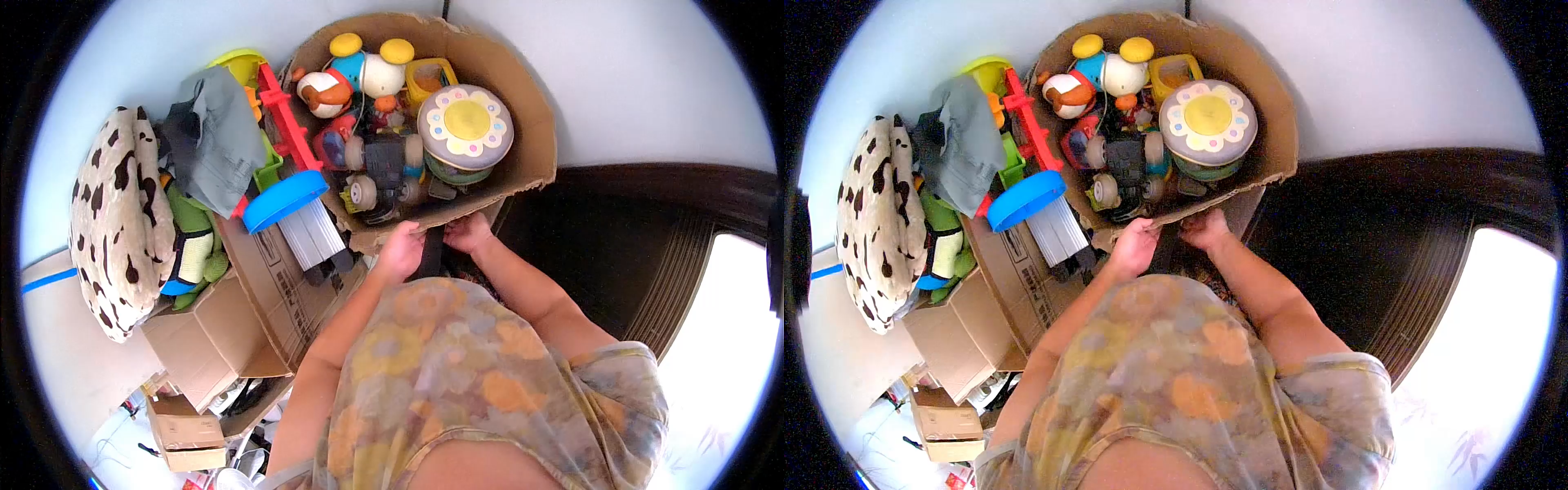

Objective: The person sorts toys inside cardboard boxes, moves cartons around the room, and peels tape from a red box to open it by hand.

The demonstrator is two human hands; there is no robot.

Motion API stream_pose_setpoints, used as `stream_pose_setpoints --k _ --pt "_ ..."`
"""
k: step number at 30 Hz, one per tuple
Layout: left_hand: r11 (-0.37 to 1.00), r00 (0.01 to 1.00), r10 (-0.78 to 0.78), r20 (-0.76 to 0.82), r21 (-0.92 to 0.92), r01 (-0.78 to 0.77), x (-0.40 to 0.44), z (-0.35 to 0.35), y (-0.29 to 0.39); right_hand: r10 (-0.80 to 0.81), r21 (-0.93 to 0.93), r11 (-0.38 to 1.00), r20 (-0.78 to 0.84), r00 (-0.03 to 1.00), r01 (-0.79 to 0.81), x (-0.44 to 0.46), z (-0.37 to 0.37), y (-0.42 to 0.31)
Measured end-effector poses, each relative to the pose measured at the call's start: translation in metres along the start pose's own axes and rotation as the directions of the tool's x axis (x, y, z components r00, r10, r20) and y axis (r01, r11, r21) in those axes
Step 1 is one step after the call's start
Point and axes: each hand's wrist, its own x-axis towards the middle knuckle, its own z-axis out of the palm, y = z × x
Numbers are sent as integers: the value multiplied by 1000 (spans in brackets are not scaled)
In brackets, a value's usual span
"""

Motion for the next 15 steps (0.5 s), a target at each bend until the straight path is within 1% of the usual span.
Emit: stream_pose_setpoints --k 1,2,3,4,5,6,7,8,9,10,11,12,13,14,15 --pt "1000 1000 13 6 -4 -12 1 2 5 -187 -158 979 -424 886 130 11 38 14" --pt "999 1000 4 7 -39 -4 1 6 10 -391 -356 917 -720 574 178 21 66 25" --pt "997 1000 -4 9 -73 5 3 9 14 -394 -366 915 -713 580 171 29 79 26" --pt "993 1000 1 7 -122 0 10 9 17 -348 -281 937 -692 633 208 36 89 27" --pt "992 1000 12 16 -123 -10 16 8 20 -304 -192 952 -662 685 237 42 95 25" --pt "989 999 2 43 -148 4 19 10 24 -352 -238 936 -617 704 259 46 93 22" --pt "985 998 -8 68 -173 19 22 11 28 -353 -247 935 -612 707 253 49 92 19" --pt "985 997 1 73 -174 12 24 11 33 -369 -296 929 -679 635 224 53 90 16" --pt "992 999 -35 -19 -120 33 23 16 40 -388 -340 921 -736 554 192 57 93 15" --pt "996 991 -67 -115 -69 59 23 19 46 -389 -344 920 -735 556 189 62 95 15" --pt "996 992 -63 -111 -71 55 28 16 48 -357 -300 933 -718 598 197 67 98 14" --pt "997 995 -71 -68 -49 68 36 9 48 -326 -256 945 -698 638 203 69 102 13" --pt "997 996 -80 -24 -25 80 43 4 48 -328 -261 944 -697 637 201 69 89 7" --pt "997 997 -79 -19 -27 79 48 -1 46 -330 -271 943 -723 607 191 68 67 -1" --pt "997 997 -72 -18 -23 72 49 0 45 -334 -281 942 -747 575 182 67 66 -2"
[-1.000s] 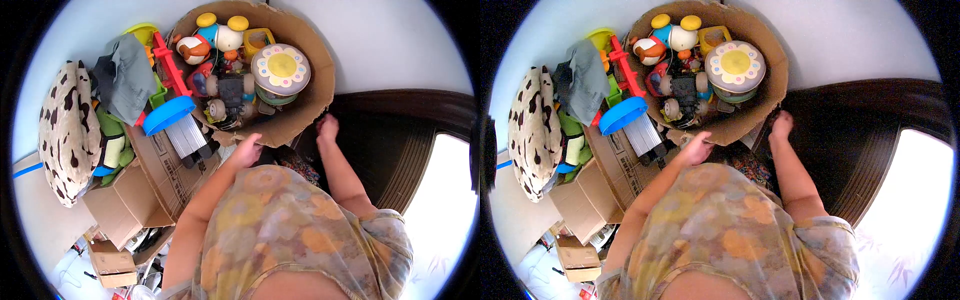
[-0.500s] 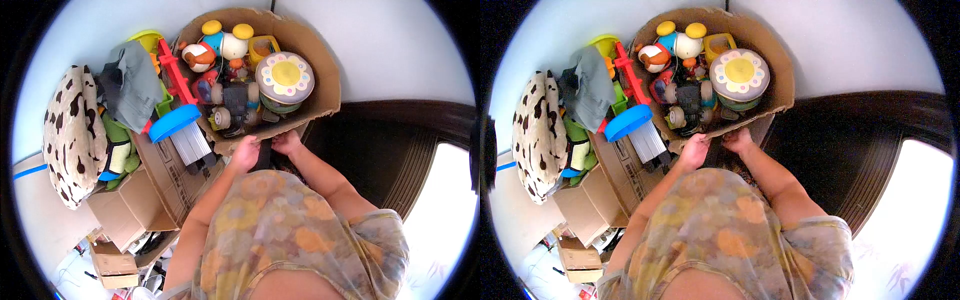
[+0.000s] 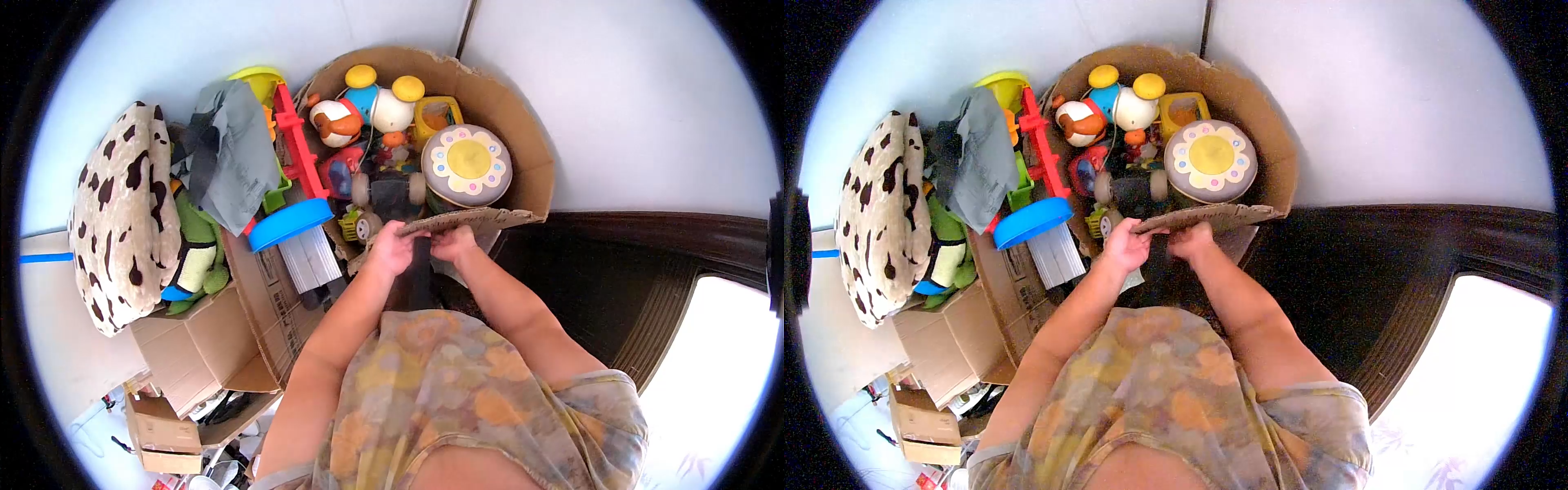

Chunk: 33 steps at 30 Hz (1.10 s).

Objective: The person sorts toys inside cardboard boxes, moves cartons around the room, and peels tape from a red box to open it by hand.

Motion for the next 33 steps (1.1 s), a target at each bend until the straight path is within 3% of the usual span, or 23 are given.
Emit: stream_pose_setpoints --k 2,4,6,7,8,10,11,18,20,21,23,24,25,26,27,28,30,32,33 --pt "1000 1000 8 6 -4 -8 0 2 -6 -32 -1 999 -19 999 32 -1 -8 -1" --pt "998 984 -44 -175 -54 35 -21 23 -8 -54 -8 999 -35 998 53 -8 -17 2" --pt "996 988 -81 -129 -41 76 -4 -10 -19 9 -189 982 52 999 1 -13 -36 0" --pt "992 989 -126 -82 -19 124 -4 -17 -22 27 -190 981 -75 997 -41 -36 -25 6" --pt "993 990 -118 -83 -32 115 -4 -23 -29 33 -203 978 -78 996 -48 -51 -22 10" --pt "972 956 -189 -223 96 215 -11 -23 -41 -18 -266 964 -88 996 -6 -71 -27 14" --pt "961 950 -203 -239 140 240 -12 -27 -47 -8 -316 949 -5 1000 7 -64 -42 13" --pt "945 972 -197 -126 240 222 -35 -27 -61 -35 -343 939 -21 999 26 -88 -50 12" --pt "928 961 -214 -174 272 256 -35 -28 -62 -57 -565 825 -50 997 19 -95 -49 11" --pt "929 961 -215 -175 267 257 -35 -30 -63 -55 -567 824 -54 997 15 -95 -56 7" --pt "910 964 -221 -150 323 259 -33 -37 -65 20 -886 428 -187 982 -178 -93 -72 -4" --pt "912 964 -221 -151 318 259 -31 -41 -66 22 -887 425 -190 981 -182 -96 -75 -5" --pt "918 967 -206 -151 313 244 -28 -44 -68 52 -986 58 -155 986 -158 -99 -78 -6" --pt "924 969 -193 -152 306 231 -26 -48 -71 95 -944 -314 -136 986 -100 -102 -81 -6" --pt "926 969 -194 -153 299 233 -30 -46 -70 227 -656 -721 82 971 224 -112 -73 -7" --pt "922 970 -184 -159 314 226 -36 -40 -67 228 -654 -724 77 971 222 -130 -52 -3" --pt "922 972 -172 -161 321 217 -39 -36 -66 410 -551 -777 -78 909 304 -173 4 13" --pt "932 971 -137 -197 306 194 -38 -37 -68 504 -550 -706 51 862 445 -194 45 16" --pt "935 972 -135 -194 300 190 -37 -40 -70 517 -784 -492 86 851 378 -190 54 14"
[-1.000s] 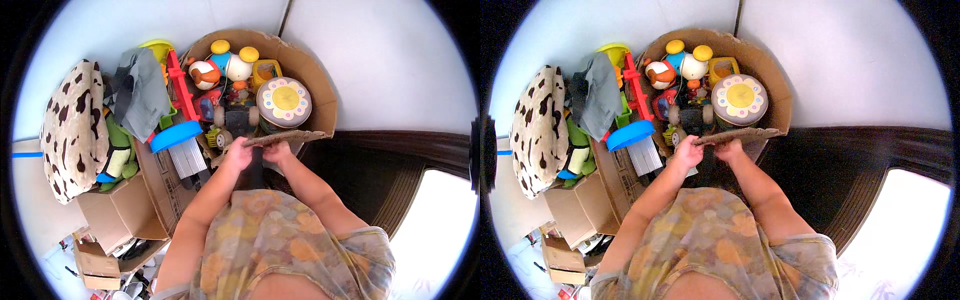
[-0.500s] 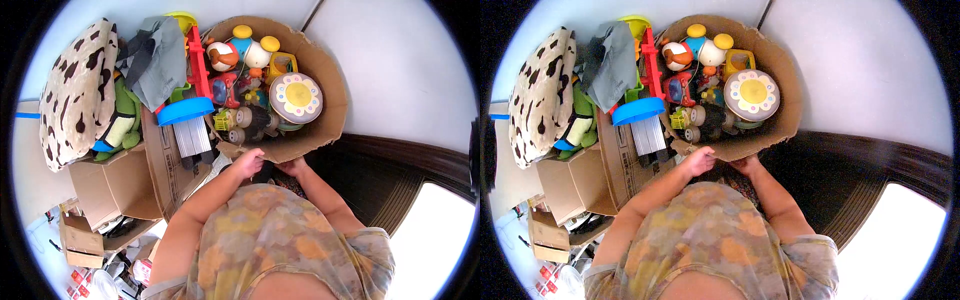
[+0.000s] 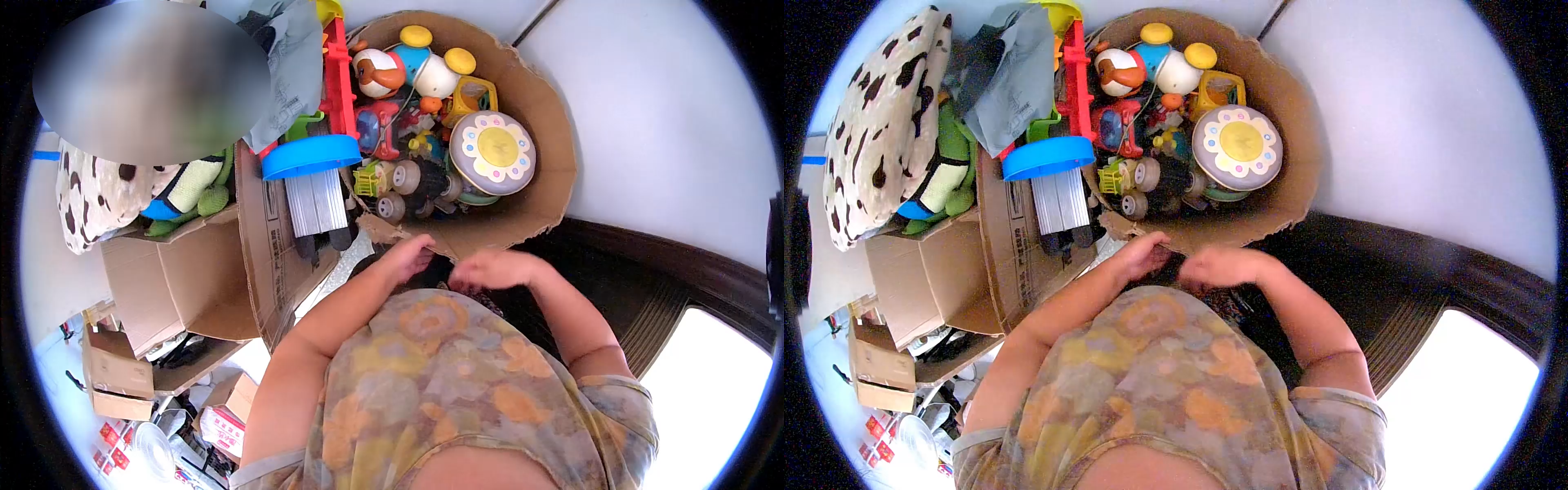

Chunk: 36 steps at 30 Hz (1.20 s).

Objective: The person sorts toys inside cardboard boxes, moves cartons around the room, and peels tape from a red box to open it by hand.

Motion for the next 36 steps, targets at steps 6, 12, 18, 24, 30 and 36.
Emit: stream_pose_setpoints --k 6,12,18,24,30,36 --pt "997 1000 3 20 -82 -2 -3 -2 -8 -137 -239 971 -615 776 -19 86 -67 18" --pt "985 984 102 144 -156 -79 0 -7 -18 -258 -675 630 -648 717 -383 157 -71 5" --pt "984 996 76 42 -162 -68 -19 4 -9 -148 -879 275 -439 886 -389 186 -86 1" --pt "985 998 55 3 -165 -54 -14 2 -13 -219 -953 220 -255 942 -207 187 -95 1" --pt "974 996 93 10 -207 -89 -17 4 -12 -333 -987 135 -124 935 -83 178 -95 -9" --pt "992 998 61 -20 -108 -62 -18 2 -11 -387 -999 20 36 921 47 169 -99 -17"
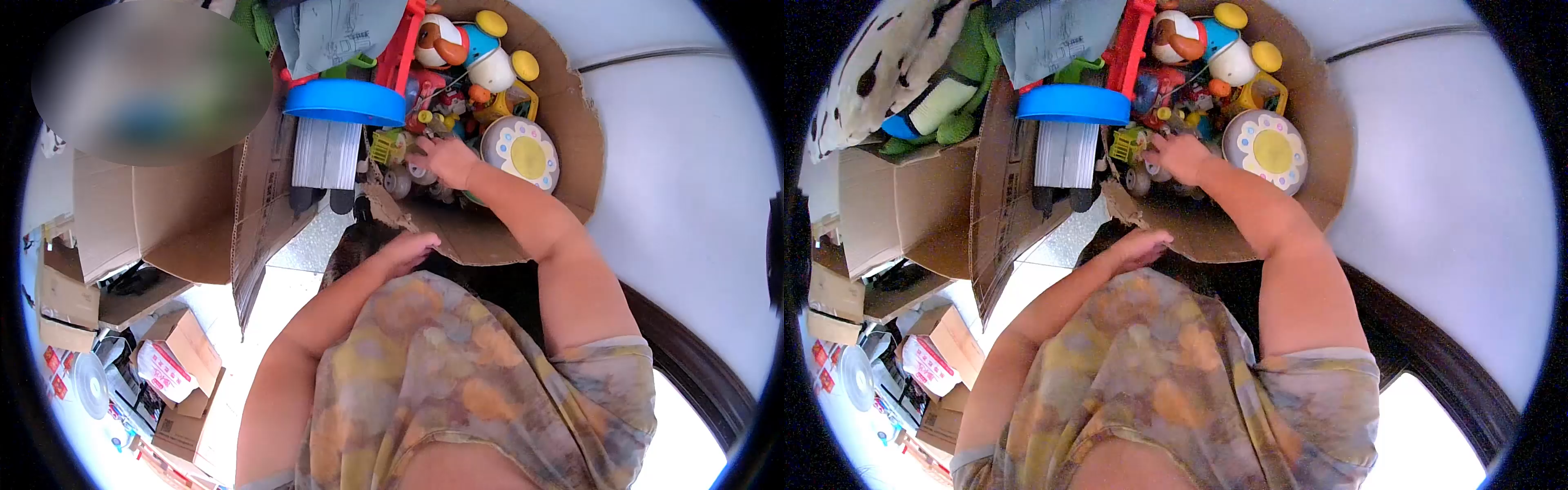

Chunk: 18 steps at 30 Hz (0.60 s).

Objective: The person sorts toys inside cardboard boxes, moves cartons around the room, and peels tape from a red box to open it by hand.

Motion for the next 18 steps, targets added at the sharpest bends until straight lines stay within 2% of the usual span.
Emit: stream_pose_setpoints --k 3,8,10,11,13,15,18 --pt "1000 997 16 78 -7 -16 3 -4 -2 4 -21 1000 36 999 -4 6 -11 -6" --pt "999 999 9 38 39 -11 -7 3 6 90 -123 989 88 992 -79 36 -15 -16" --pt "999 998 22 50 29 -24 -4 1 4 177 -176 974 214 961 -140 45 -15 -19" --pt "999 999 24 49 28 -25 -2 0 4 175 -177 974 215 961 -138 48 -14 -22" --pt "999 998 27 50 26 -29 6 -3 -1 267 -161 961 321 909 -226 49 -21 -31" --pt "998 983 63 172 -16 -61 10 -6 -1 284 -159 958 367 886 -241 49 -18 -38" --pt "999 994 39 99 -6 -38 -8 2 8 343 -162 939 411 845 -302 55 0 -43"
